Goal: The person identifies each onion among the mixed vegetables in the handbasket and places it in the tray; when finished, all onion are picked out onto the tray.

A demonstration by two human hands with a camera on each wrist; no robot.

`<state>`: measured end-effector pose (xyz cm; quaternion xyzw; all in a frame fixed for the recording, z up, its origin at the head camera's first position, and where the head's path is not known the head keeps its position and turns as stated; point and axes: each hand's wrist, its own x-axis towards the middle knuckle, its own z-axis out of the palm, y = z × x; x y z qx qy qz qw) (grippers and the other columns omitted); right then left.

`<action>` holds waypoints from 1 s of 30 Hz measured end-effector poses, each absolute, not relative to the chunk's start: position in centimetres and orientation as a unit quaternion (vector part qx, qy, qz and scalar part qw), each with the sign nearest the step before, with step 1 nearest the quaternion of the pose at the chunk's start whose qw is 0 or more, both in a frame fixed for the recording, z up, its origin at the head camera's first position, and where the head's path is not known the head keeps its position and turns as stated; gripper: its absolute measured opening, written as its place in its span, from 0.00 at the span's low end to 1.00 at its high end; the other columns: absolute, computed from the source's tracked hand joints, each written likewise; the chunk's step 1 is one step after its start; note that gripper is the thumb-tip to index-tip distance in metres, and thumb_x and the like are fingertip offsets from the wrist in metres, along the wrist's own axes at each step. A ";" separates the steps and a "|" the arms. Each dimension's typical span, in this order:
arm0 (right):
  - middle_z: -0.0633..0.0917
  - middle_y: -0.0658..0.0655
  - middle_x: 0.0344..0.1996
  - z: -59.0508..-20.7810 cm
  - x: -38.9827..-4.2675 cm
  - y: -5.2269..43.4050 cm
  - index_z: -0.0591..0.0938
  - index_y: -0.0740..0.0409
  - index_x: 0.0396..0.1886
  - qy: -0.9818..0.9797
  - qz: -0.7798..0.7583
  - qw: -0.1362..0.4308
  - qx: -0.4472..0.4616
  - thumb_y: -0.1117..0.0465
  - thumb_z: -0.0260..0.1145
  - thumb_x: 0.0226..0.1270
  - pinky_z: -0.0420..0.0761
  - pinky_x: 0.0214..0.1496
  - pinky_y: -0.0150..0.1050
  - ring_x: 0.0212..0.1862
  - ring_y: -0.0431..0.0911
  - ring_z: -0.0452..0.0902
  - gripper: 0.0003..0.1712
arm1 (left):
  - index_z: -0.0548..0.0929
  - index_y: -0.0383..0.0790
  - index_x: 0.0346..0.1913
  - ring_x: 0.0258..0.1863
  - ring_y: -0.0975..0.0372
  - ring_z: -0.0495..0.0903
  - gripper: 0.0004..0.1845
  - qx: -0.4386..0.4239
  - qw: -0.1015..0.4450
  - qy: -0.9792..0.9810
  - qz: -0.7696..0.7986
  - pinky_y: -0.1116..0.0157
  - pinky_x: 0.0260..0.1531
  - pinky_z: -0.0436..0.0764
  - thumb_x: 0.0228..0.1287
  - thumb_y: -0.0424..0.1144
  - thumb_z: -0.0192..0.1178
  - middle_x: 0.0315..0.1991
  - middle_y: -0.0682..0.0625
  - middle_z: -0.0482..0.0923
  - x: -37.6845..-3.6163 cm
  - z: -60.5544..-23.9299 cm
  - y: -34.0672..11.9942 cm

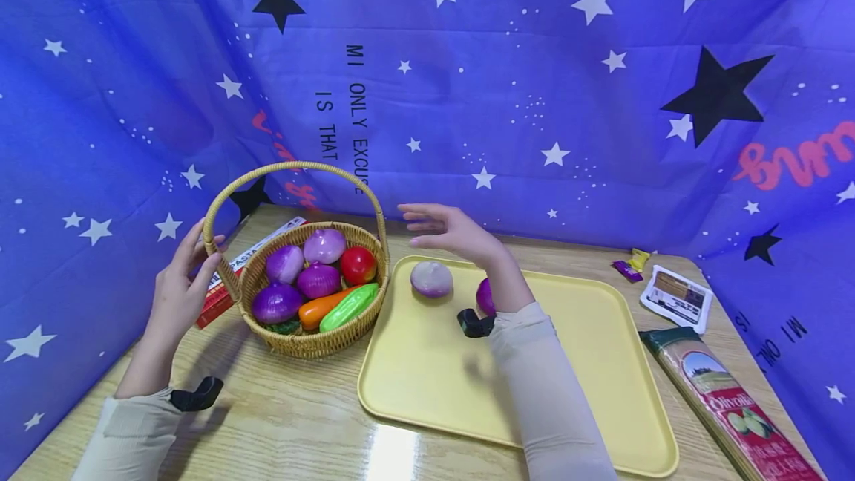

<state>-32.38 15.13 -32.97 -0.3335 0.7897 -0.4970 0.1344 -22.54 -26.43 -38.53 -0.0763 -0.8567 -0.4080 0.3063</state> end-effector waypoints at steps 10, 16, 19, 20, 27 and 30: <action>0.75 0.52 0.64 -33.0 -33.0 7.7 0.68 0.47 0.68 0.769 -0.490 0.176 -0.371 0.57 0.66 0.62 0.74 0.65 0.44 0.66 0.51 0.69 0.33 | 0.57 0.61 0.72 0.44 0.93 0.66 0.30 -0.072 0.306 -0.861 -0.400 0.92 0.41 0.68 0.71 0.38 0.49 0.57 0.40 0.77 -22.6 -38.5 -26.9; 0.76 0.51 0.62 -33.6 -34.3 4.3 0.69 0.45 0.67 0.766 -0.497 0.186 -0.362 0.55 0.65 0.64 0.75 0.64 0.41 0.64 0.46 0.71 0.31 | 0.57 0.61 0.72 0.45 0.92 0.66 0.30 -0.071 0.301 -0.862 -0.402 0.91 0.42 0.69 0.71 0.38 0.50 0.58 0.40 0.77 -22.5 -38.5 -26.9; 0.75 0.51 0.63 -33.8 -35.0 2.9 0.70 0.45 0.66 0.766 -0.503 0.185 -0.355 0.54 0.64 0.64 0.74 0.64 0.40 0.64 0.46 0.71 0.30 | 0.57 0.59 0.72 0.45 0.91 0.67 0.31 -0.075 0.298 -0.859 -0.411 0.90 0.42 0.70 0.70 0.37 0.51 0.58 0.39 0.77 -22.5 -38.5 -26.9; 0.75 0.51 0.63 -33.9 -35.2 2.4 0.70 0.44 0.66 0.765 -0.507 0.183 -0.352 0.54 0.64 0.64 0.75 0.64 0.40 0.64 0.46 0.71 0.30 | 0.58 0.59 0.72 0.46 0.90 0.68 0.31 -0.076 0.296 -0.857 -0.414 0.90 0.42 0.70 0.70 0.37 0.51 0.58 0.39 0.77 -22.6 -38.5 -26.9; 0.73 0.53 0.65 -35.0 -36.7 0.2 0.71 0.42 0.66 0.773 -0.532 0.160 -0.307 0.51 0.66 0.63 0.72 0.67 0.41 0.66 0.44 0.68 0.31 | 0.57 0.59 0.72 0.51 0.50 0.80 0.31 -0.074 0.293 -0.858 -0.414 0.88 0.43 0.72 0.70 0.37 0.51 0.57 0.42 0.78 -22.7 -38.5 -26.7; 0.74 0.54 0.64 -35.7 -37.3 -0.5 0.72 0.45 0.65 0.773 -0.546 0.156 -0.282 0.53 0.66 0.62 0.72 0.67 0.42 0.66 0.45 0.68 0.31 | 0.58 0.57 0.72 0.52 0.48 0.79 0.31 -0.074 0.292 -0.857 -0.418 0.87 0.43 0.73 0.70 0.36 0.52 0.57 0.41 0.78 -22.9 -38.6 -26.8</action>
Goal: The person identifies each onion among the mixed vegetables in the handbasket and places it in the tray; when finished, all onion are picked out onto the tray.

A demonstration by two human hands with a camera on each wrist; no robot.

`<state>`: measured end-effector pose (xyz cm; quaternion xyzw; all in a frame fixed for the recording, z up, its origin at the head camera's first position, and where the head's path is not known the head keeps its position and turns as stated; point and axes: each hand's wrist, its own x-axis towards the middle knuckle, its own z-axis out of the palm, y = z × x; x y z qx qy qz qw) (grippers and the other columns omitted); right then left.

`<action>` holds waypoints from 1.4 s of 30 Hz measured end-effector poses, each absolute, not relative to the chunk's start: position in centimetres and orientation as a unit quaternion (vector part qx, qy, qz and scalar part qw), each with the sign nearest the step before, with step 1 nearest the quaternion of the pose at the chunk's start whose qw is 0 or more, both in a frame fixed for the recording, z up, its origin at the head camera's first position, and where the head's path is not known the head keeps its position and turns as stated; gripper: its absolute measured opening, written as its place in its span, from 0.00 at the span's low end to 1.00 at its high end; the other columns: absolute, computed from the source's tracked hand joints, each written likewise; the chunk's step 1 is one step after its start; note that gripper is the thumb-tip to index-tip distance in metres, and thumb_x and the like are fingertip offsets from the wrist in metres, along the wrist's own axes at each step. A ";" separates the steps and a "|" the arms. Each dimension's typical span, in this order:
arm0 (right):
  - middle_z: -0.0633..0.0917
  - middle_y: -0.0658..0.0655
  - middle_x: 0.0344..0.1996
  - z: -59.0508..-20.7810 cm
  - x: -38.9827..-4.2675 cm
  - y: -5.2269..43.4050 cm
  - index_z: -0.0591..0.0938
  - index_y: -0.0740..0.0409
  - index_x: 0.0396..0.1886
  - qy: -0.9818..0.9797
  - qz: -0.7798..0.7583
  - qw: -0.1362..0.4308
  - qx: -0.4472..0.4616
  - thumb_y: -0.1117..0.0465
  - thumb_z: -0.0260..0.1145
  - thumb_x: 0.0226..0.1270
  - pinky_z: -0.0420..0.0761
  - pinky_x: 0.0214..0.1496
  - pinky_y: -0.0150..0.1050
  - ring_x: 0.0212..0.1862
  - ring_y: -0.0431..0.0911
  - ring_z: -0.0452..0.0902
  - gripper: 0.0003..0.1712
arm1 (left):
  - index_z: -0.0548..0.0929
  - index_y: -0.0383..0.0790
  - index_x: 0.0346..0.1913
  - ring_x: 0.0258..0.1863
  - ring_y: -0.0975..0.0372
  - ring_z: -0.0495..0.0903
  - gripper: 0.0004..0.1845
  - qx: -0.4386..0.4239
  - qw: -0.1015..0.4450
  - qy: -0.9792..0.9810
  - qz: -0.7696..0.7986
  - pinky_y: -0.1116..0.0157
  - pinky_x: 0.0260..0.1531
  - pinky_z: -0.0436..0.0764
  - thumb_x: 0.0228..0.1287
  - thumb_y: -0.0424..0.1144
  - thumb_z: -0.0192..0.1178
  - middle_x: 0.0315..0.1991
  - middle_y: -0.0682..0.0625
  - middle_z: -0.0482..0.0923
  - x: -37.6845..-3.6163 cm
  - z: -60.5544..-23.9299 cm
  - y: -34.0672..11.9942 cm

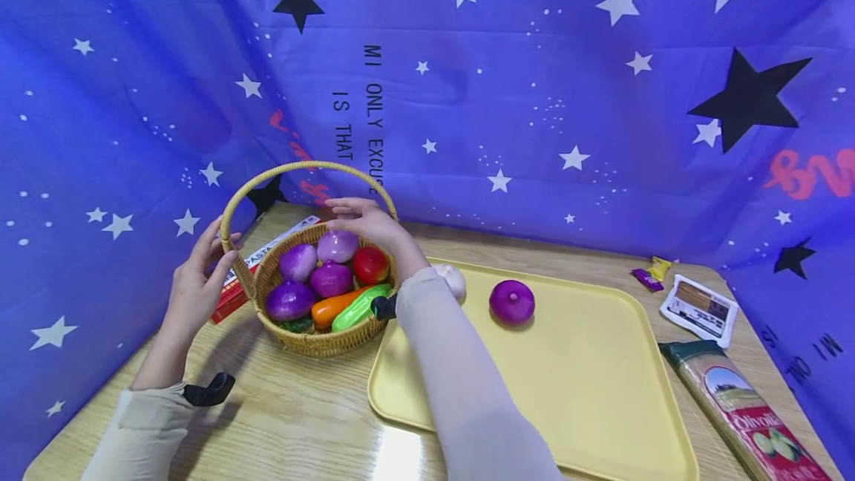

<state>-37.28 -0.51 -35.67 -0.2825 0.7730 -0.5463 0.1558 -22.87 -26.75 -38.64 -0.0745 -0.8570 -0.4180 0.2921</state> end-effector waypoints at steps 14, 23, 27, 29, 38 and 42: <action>0.71 0.53 0.66 -39.7 -38.3 -2.3 0.73 0.49 0.65 0.789 -0.565 0.144 -0.192 0.57 0.67 0.61 0.66 0.71 0.43 0.68 0.51 0.64 0.30 | 0.57 0.61 0.72 0.52 0.49 0.80 0.31 -0.081 0.290 -0.854 -0.423 0.58 0.48 0.80 0.70 0.37 0.51 0.58 0.41 0.77 -23.1 -38.9 -26.1; 0.73 0.57 0.64 -40.3 -38.6 -2.6 0.72 0.54 0.65 0.838 -0.479 0.129 -0.229 0.66 0.67 0.59 0.65 0.71 0.40 0.68 0.50 0.66 0.32 | 0.58 0.59 0.72 0.51 0.49 0.80 0.31 -0.079 0.295 -0.856 -0.417 0.71 0.47 0.81 0.70 0.37 0.51 0.57 0.40 0.78 -23.0 -38.8 -26.3; 0.74 0.57 0.64 -40.1 -38.5 -2.5 0.72 0.49 0.65 0.886 -0.383 0.103 -0.241 0.62 0.70 0.56 0.65 0.71 0.44 0.67 0.51 0.66 0.35 | 0.58 0.56 0.72 0.51 0.49 0.80 0.30 -0.079 0.297 -0.857 -0.414 0.68 0.47 0.82 0.70 0.37 0.51 0.57 0.40 0.78 -23.1 -38.7 -26.4; 0.73 0.57 0.65 -40.1 -38.5 -2.5 0.70 0.48 0.67 0.895 -0.357 0.105 -0.247 0.59 0.71 0.55 0.65 0.71 0.45 0.67 0.51 0.66 0.37 | 0.58 0.56 0.72 0.51 0.49 0.80 0.30 -0.079 0.297 -0.857 -0.415 0.60 0.47 0.81 0.70 0.36 0.51 0.57 0.40 0.78 -23.1 -38.7 -26.4; 0.71 0.55 0.67 -40.6 -38.9 -3.1 0.67 0.49 0.69 0.904 -0.310 0.098 -0.279 0.58 0.72 0.55 0.65 0.72 0.43 0.68 0.50 0.65 0.41 | 0.58 0.59 0.72 0.51 0.48 0.80 0.31 -0.071 0.301 -0.857 -0.412 0.86 0.44 0.74 0.70 0.37 0.52 0.57 0.41 0.78 -22.9 -38.6 -26.6; 0.71 0.55 0.66 -40.7 -39.0 -3.3 0.67 0.49 0.68 0.904 -0.309 0.093 -0.281 0.58 0.72 0.54 0.66 0.71 0.43 0.67 0.51 0.66 0.41 | 0.58 0.60 0.72 0.51 0.47 0.80 0.31 -0.071 0.300 -0.855 -0.417 0.90 0.43 0.70 0.70 0.37 0.52 0.57 0.41 0.78 -22.9 -38.6 -26.7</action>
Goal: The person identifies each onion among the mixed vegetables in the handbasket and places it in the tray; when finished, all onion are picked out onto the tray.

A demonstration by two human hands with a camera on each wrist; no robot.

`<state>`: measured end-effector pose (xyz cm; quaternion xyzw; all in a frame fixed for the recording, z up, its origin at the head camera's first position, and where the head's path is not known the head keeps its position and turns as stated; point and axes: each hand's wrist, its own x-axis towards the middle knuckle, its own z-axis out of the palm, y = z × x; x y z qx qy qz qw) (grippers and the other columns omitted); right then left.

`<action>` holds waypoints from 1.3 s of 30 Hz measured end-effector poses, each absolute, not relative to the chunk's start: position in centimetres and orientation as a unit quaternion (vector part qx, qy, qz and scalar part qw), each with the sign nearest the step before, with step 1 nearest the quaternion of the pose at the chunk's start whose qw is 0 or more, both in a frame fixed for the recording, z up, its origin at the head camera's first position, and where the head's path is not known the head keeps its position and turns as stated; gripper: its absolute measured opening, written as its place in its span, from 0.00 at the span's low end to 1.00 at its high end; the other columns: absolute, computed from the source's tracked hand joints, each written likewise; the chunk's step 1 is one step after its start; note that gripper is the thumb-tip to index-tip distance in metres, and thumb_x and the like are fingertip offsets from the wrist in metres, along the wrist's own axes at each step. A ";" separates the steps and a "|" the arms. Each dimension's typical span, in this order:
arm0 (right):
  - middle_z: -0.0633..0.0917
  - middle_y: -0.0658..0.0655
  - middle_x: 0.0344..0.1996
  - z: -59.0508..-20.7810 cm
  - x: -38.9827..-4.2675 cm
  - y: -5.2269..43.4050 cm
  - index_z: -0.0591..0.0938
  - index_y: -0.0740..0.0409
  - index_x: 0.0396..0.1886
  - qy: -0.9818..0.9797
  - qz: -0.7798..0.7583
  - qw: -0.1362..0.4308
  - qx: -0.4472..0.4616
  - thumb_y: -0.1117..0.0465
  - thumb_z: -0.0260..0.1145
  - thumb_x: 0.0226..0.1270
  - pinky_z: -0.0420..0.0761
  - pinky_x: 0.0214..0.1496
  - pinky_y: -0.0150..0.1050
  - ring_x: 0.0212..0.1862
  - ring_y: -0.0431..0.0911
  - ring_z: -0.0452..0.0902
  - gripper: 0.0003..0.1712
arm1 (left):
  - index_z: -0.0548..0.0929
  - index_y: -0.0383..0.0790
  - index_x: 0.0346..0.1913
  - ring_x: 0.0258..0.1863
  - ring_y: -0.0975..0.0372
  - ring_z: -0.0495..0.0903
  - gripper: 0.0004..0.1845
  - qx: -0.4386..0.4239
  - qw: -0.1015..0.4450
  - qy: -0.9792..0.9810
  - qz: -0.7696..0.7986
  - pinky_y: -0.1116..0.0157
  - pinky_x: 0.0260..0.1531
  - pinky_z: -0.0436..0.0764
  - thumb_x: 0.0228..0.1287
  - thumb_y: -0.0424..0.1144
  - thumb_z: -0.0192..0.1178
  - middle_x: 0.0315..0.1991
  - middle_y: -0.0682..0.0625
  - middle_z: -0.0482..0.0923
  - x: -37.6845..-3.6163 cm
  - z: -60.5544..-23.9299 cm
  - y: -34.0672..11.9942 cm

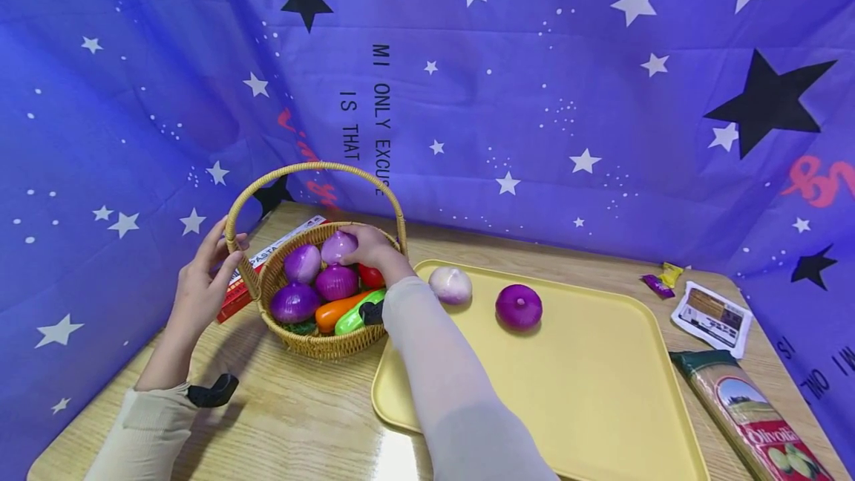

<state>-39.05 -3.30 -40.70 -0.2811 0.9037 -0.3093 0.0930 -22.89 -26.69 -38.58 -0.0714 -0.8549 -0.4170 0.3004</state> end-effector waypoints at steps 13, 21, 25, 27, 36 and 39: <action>0.74 0.59 0.61 -39.9 -38.7 -3.4 0.70 0.51 0.66 0.912 -0.279 0.070 -0.291 0.58 0.73 0.54 0.67 0.70 0.45 0.63 0.53 0.67 0.38 | 0.60 0.50 0.72 0.44 0.92 0.67 0.31 -0.076 0.306 -0.849 -0.425 0.90 0.42 0.70 0.68 0.32 0.52 0.55 0.36 0.78 -22.0 -37.3 -26.0; 0.75 0.61 0.58 -39.9 -38.5 -3.3 0.70 0.50 0.66 0.913 -0.281 0.070 -0.288 0.57 0.73 0.54 0.69 0.68 0.45 0.60 0.52 0.68 0.39 | 0.59 0.58 0.72 0.51 0.61 0.81 0.32 -0.079 0.304 -0.851 -0.422 0.87 0.43 0.73 0.69 0.35 0.53 0.56 0.41 0.78 -22.8 -38.6 -26.8; 0.74 0.60 0.59 -39.7 -38.5 -3.2 0.70 0.49 0.67 0.910 -0.291 0.068 -0.288 0.56 0.73 0.53 0.68 0.69 0.45 0.61 0.52 0.67 0.39 | 0.59 0.56 0.72 0.50 0.53 0.81 0.32 -0.079 0.303 -0.852 -0.420 0.87 0.43 0.73 0.68 0.34 0.54 0.56 0.40 0.78 -22.9 -38.6 -26.8; 0.74 0.60 0.59 -39.4 -38.4 -3.3 0.70 0.49 0.66 0.908 -0.297 0.064 -0.288 0.56 0.73 0.53 0.69 0.68 0.46 0.62 0.52 0.67 0.39 | 0.60 0.53 0.72 0.50 0.54 0.81 0.31 -0.079 0.304 -0.853 -0.418 0.88 0.43 0.72 0.68 0.33 0.54 0.56 0.39 0.78 -22.8 -38.5 -26.7; 0.74 0.58 0.60 -37.1 -37.9 -3.4 0.69 0.46 0.67 0.886 -0.336 0.051 -0.316 0.54 0.73 0.54 0.70 0.67 0.47 0.62 0.51 0.66 0.39 | 0.60 0.46 0.72 0.50 0.47 0.80 0.31 -0.081 0.301 -0.852 -0.422 0.90 0.43 0.70 0.68 0.30 0.52 0.56 0.35 0.77 -21.8 -37.2 -25.7; 0.74 0.56 0.60 -36.2 -37.4 -3.3 0.69 0.45 0.67 0.877 -0.343 0.044 -0.333 0.54 0.73 0.54 0.70 0.68 0.46 0.62 0.50 0.66 0.39 | 0.59 0.50 0.72 0.50 0.50 0.80 0.31 -0.079 0.301 -0.853 -0.419 0.90 0.42 0.70 0.68 0.31 0.53 0.56 0.37 0.78 -22.2 -37.7 -26.2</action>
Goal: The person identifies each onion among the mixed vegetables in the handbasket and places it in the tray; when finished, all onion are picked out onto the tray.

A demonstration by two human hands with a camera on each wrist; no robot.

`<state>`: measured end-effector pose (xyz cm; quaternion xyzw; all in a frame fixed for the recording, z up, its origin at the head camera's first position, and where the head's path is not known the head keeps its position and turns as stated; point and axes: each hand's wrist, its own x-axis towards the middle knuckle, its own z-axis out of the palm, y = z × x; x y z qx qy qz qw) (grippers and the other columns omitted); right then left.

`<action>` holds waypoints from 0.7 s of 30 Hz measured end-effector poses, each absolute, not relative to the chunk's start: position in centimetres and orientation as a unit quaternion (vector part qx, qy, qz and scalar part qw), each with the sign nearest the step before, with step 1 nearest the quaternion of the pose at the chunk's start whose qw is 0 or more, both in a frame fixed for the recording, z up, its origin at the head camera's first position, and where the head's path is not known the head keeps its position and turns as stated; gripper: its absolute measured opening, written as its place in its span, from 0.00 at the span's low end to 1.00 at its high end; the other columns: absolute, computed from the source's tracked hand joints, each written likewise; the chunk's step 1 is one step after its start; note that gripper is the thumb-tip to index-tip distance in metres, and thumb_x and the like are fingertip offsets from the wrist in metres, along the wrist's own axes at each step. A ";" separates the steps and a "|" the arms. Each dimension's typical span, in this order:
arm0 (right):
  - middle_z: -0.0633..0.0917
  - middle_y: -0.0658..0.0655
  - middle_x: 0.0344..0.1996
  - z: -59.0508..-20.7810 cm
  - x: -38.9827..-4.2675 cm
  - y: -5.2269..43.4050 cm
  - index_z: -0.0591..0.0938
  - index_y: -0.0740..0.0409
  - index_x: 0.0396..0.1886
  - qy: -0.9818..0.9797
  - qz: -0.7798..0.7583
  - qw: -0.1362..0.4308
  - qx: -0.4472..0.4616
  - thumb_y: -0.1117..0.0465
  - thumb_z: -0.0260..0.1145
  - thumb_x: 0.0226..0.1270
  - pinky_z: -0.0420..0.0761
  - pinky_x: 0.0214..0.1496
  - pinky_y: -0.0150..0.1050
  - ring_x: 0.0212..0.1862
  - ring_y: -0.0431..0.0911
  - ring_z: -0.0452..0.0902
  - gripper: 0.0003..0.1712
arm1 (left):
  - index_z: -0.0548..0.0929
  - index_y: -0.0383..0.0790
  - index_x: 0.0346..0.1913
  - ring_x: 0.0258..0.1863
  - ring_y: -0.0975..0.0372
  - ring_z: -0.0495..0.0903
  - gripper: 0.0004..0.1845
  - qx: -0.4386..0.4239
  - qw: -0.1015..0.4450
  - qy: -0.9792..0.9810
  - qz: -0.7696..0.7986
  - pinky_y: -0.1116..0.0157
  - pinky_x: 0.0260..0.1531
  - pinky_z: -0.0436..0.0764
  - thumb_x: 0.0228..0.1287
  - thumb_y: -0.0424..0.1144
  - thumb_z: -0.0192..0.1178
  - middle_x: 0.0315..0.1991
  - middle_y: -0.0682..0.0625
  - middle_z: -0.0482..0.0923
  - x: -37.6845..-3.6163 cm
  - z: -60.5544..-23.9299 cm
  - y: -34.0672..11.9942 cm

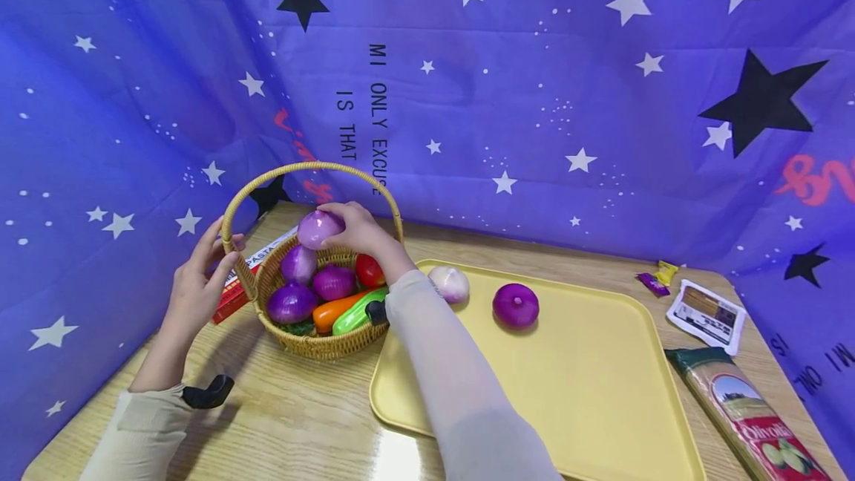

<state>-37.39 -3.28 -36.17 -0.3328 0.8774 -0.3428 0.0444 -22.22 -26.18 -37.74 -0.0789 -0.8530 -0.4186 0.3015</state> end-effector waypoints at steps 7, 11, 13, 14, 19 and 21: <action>0.73 0.55 0.59 -34.7 -35.9 -2.6 0.69 0.43 0.67 0.861 -0.351 0.042 -0.366 0.51 0.73 0.54 0.76 0.63 0.40 0.61 0.47 0.68 0.40 | 0.59 0.55 0.72 0.47 0.85 0.72 0.31 -0.087 0.301 -0.850 -0.423 0.89 0.42 0.71 0.68 0.35 0.54 0.57 0.39 0.78 -22.7 -38.5 -26.8; 0.71 0.57 0.60 -34.3 -34.9 -2.1 0.69 0.44 0.67 0.849 -0.367 0.052 -0.377 0.54 0.73 0.54 0.78 0.60 0.36 0.61 0.48 0.70 0.40 | 0.58 0.58 0.72 0.46 0.89 0.69 0.32 -0.087 0.299 -0.852 -0.420 0.89 0.42 0.71 0.69 0.35 0.53 0.57 0.39 0.78 -22.7 -38.4 -26.7; 0.70 0.58 0.60 -34.1 -34.4 -1.7 0.70 0.45 0.67 0.844 -0.369 0.048 -0.386 0.55 0.73 0.53 0.78 0.59 0.36 0.61 0.49 0.70 0.39 | 0.58 0.59 0.72 0.46 0.90 0.69 0.31 -0.087 0.299 -0.854 -0.418 0.90 0.42 0.70 0.69 0.36 0.52 0.57 0.40 0.78 -22.7 -38.5 -26.7; 0.70 0.58 0.61 -34.0 -34.1 -1.5 0.70 0.46 0.66 0.843 -0.367 0.045 -0.391 0.55 0.73 0.53 0.78 0.59 0.36 0.61 0.49 0.70 0.39 | 0.58 0.60 0.72 0.46 0.90 0.69 0.31 -0.086 0.299 -0.854 -0.418 0.90 0.42 0.70 0.69 0.36 0.52 0.57 0.40 0.78 -22.6 -38.5 -26.6; 0.72 0.59 0.59 -33.2 -32.6 -0.1 0.72 0.46 0.65 0.838 -0.357 0.028 -0.412 0.57 0.74 0.52 0.79 0.58 0.36 0.61 0.49 0.69 0.39 | 0.59 0.56 0.72 0.45 0.90 0.69 0.31 -0.089 0.303 -0.849 -0.423 0.90 0.42 0.70 0.69 0.35 0.53 0.56 0.39 0.78 -22.6 -38.5 -26.6; 0.72 0.59 0.59 -32.8 -31.9 0.7 0.72 0.46 0.65 0.833 -0.362 0.030 -0.417 0.58 0.74 0.51 0.79 0.58 0.35 0.60 0.49 0.69 0.38 | 0.59 0.55 0.72 0.45 0.90 0.69 0.31 -0.090 0.305 -0.848 -0.424 0.90 0.42 0.70 0.69 0.34 0.53 0.56 0.37 0.78 -22.7 -38.5 -26.6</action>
